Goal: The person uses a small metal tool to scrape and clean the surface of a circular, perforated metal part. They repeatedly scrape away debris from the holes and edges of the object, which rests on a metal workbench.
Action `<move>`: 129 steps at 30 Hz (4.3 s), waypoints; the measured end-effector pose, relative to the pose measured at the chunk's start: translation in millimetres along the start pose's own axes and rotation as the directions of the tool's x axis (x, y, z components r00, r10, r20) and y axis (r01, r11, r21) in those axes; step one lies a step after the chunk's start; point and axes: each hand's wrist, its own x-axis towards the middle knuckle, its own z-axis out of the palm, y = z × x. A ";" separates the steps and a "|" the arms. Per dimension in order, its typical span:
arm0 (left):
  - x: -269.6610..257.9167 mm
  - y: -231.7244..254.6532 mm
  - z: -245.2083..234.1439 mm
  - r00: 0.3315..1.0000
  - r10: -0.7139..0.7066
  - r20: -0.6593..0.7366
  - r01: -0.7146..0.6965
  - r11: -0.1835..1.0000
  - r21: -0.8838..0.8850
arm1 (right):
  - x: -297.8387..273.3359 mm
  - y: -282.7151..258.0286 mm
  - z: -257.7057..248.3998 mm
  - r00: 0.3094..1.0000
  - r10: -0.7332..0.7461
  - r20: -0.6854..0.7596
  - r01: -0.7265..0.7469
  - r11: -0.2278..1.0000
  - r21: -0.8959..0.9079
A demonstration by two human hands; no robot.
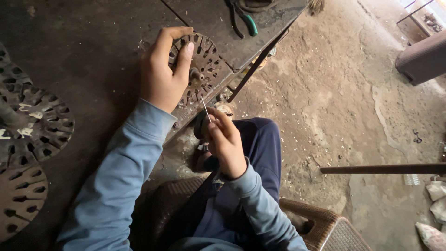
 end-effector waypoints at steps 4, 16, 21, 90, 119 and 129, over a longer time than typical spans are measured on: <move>-1.9 -0.3 -0.4 1.000 0.002 -0.004 -0.002 1.000 0.025 | 3.8 -9.5 7.1 0.967 0.251 -0.033 -0.233 0.934 0.272; -1.3 -1.7 4.9 1.000 -0.011 -0.030 0.013 0.997 0.077 | 7.2 34.9 68.2 0.949 -0.014 -0.315 0.115 0.946 0.302; -5.0 -3.9 2.8 0.999 0.038 -0.036 -0.035 0.997 0.070 | 1.4 6.9 40.1 0.957 0.282 -0.070 -0.213 0.846 0.489; -11.9 1.1 12.4 0.995 -0.005 -0.095 0.020 0.987 0.160 | 24.1 -24.3 -16.1 0.943 -0.289 0.163 0.288 0.467 -0.836; -9.9 -4.7 5.3 0.997 0.029 -0.075 -0.019 0.991 0.131 | 18.3 28.6 2.4 0.888 -0.459 0.013 0.263 0.485 -0.834; -5.2 -30.4 4.8 0.996 -0.080 0.031 0.084 0.979 -0.186 | 34.7 -56.8 -14.7 0.847 -0.293 0.443 0.413 -0.162 -0.896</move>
